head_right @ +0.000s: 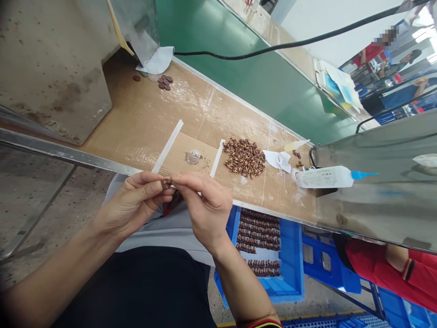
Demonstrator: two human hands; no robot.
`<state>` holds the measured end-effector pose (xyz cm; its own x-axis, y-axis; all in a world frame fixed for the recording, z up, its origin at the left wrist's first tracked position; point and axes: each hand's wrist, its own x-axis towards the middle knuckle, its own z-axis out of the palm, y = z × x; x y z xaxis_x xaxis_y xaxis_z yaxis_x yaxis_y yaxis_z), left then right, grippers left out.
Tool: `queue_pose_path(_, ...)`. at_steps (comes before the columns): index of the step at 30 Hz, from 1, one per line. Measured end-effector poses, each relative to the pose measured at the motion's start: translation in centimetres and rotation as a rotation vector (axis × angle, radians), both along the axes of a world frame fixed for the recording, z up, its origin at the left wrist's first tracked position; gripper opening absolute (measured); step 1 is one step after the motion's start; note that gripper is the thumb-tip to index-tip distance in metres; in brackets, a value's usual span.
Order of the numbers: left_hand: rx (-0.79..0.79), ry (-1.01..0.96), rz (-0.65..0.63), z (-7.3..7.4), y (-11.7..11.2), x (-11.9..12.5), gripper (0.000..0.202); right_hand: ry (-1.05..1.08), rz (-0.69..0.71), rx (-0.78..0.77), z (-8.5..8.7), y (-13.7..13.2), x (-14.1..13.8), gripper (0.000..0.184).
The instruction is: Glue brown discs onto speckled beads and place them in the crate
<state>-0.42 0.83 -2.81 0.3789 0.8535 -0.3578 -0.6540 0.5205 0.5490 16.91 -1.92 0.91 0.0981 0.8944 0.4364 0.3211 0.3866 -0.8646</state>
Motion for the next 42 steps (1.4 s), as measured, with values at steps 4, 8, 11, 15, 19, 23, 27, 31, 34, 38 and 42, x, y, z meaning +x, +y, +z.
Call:
queue_pose_path(4,-0.004,0.004,-0.008,0.3,-0.2,0.0,0.021,0.011,0.004,0.027,-0.2,-0.1,0.1,0.025)
queue_pose_path(8,-0.014,0.025,-0.028,0.7,-0.3,-0.2,0.020,0.014,0.008,0.019,-0.2,-0.2,0.4,0.023)
queue_pose_path(11,-0.025,0.046,-0.036,1.1,-0.1,-0.3,0.022,-0.033,0.007,0.028,0.0,-0.1,0.5,0.021)
queue_pose_path(15,-0.032,0.087,-0.037,1.2,0.1,-0.3,0.022,-0.089,0.006,0.064,0.1,-0.1,0.6,0.025)
queue_pose_path(19,-0.035,0.108,-0.040,1.3,0.1,-0.2,0.022,-0.119,-0.015,0.100,-0.2,-0.3,0.7,0.032)
queue_pose_path(23,-0.066,0.115,-0.030,1.3,0.1,0.2,0.022,-0.108,-0.025,0.127,-0.9,-0.5,0.9,0.036)
queue_pose_path(27,-0.083,0.116,-0.038,0.9,0.0,0.9,0.020,-0.109,-0.065,0.115,-1.7,-0.8,1.5,0.032)
queue_pose_path(31,-0.082,0.166,-0.065,0.1,-0.2,1.9,0.020,-0.086,-0.102,0.054,-2.5,-1.4,2.3,0.024)
queue_pose_path(34,-0.052,0.213,-0.124,-0.2,-0.2,3.0,0.022,-0.074,-0.131,0.013,-2.9,-2.0,3.2,0.019)
queue_pose_path(38,0.029,0.277,-0.208,-0.3,0.0,4.5,0.038,-0.126,-0.254,-0.009,-3.0,-2.8,6.4,0.015)
queue_pose_path(42,0.062,0.359,-0.200,-0.5,0.1,4.7,0.042,-0.284,-0.505,0.018,-3.7,-3.8,13.0,0.019)
